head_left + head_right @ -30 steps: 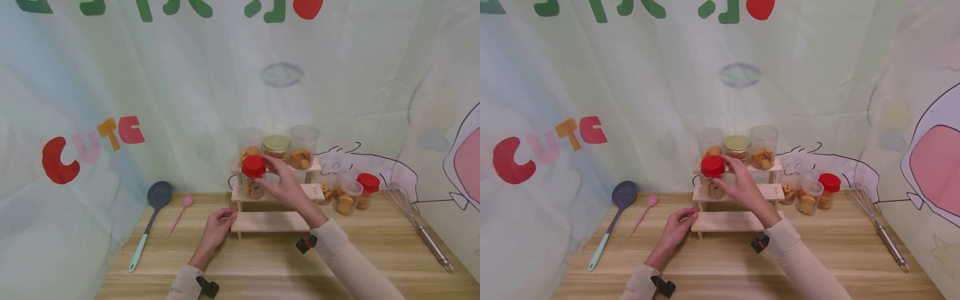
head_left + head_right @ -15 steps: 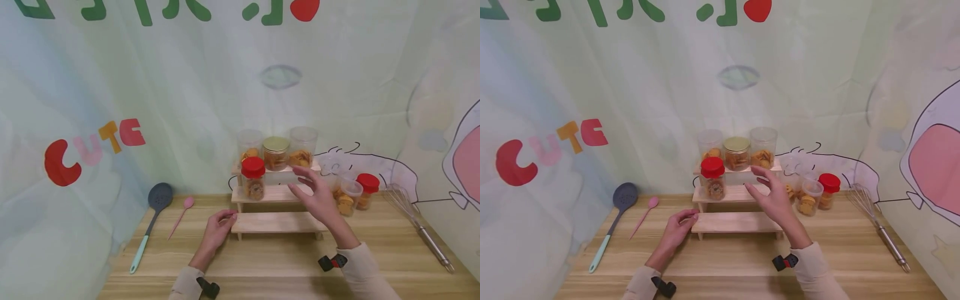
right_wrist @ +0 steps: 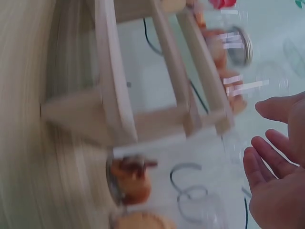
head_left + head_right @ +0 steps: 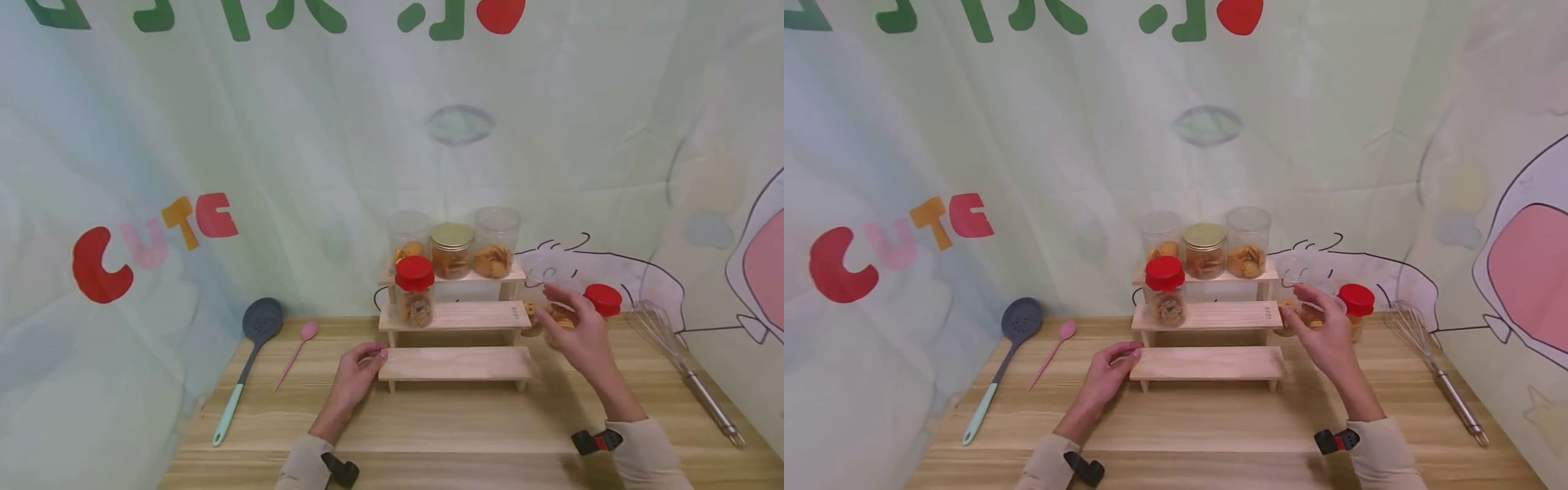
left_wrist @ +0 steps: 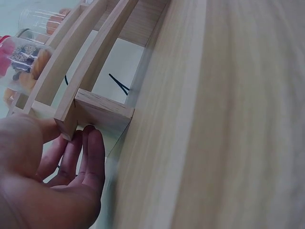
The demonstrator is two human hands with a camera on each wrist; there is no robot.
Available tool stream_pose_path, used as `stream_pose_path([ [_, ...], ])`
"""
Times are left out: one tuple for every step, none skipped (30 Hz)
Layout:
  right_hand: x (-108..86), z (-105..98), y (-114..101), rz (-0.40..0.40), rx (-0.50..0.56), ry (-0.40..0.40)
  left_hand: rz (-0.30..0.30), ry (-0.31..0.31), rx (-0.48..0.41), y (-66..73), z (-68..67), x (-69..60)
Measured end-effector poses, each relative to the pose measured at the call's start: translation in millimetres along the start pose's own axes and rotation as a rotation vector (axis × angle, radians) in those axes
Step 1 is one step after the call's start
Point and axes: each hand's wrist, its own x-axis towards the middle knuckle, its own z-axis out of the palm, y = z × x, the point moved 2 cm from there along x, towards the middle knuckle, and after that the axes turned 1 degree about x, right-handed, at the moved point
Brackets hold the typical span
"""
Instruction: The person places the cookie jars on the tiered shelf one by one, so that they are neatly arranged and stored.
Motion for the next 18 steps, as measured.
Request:
stream_pose_path([
  [-0.4, -5, 3, 0.010, -0.023, 0.007, -0.001, -0.001, 0.000, 0.3, 0.0, -0.3],
  [-0.7, -9, 7, 0.020, -0.043, 0.014, -0.002, -0.004, 0.002, 0.4, 0.1, -0.5],
  [-1.1, -14, 10, 0.037, -0.068, 0.023, -0.005, -0.005, 0.000, 0.6, 0.4, -0.6],
  [-1.3, -19, 14, 0.056, -0.096, 0.032, -0.005, -0.007, -0.001, 0.8, 0.6, -0.7],
  [-1.4, -24, 17, 0.072, -0.117, 0.042, -0.005, -0.010, -0.003, 1.0, 0.8, -0.8],
  [-1.5, -28, 21, 0.083, -0.142, 0.053, -0.002, -0.011, -0.005, 1.3, 1.0, -1.0],
  [-1.7, -32, 25, 0.092, -0.170, 0.060, -0.001, -0.011, -0.005, 1.3, 1.2, -1.1],
  [-1.5, -35, 28, 0.100, -0.190, 0.066, 0.000, -0.010, -0.007, 1.4, 1.3, -1.1],
  [-1.3, -38, 32, 0.099, -0.221, 0.070, 0.000, -0.009, -0.010, 1.7, 1.3, -1.1],
  [-1.0, -40, 35, 0.087, -0.246, 0.071, -0.001, -0.009, -0.010, 1.9, 1.2, -1.2],
  [-0.5, -41, 37, 0.069, -0.271, 0.068, -0.001, -0.008, -0.010, 2.1, 1.1, -1.3],
  [-0.3, -41, 40, 0.054, -0.300, 0.059, -0.001, -0.007, -0.009, 2.5, 0.9, -1.4],
  [-0.2, -41, 41, 0.041, -0.326, 0.045, -0.003, -0.006, -0.009, 2.8, 0.7, -1.5],
  [0.1, -41, 43, 0.027, -0.353, 0.031, -0.004, -0.006, -0.009, 3.2, 0.4, -1.7],
  [0.2, -40, 44, 0.014, -0.374, 0.019, -0.005, -0.006, -0.008, 3.5, 0.1, -2.0],
  [0.3, -39, 45, 0.010, -0.386, 0.004, -0.004, -0.006, -0.009, 3.9, -0.1, -2.3],
  [0.1, -39, 47, 0.013, -0.399, -0.009, -0.001, -0.006, -0.011, 4.2, -0.4, -2.6],
  [-0.3, -38, 48, 0.018, -0.405, -0.019, -0.001, -0.006, -0.011, 4.2, -0.7, -2.9],
])
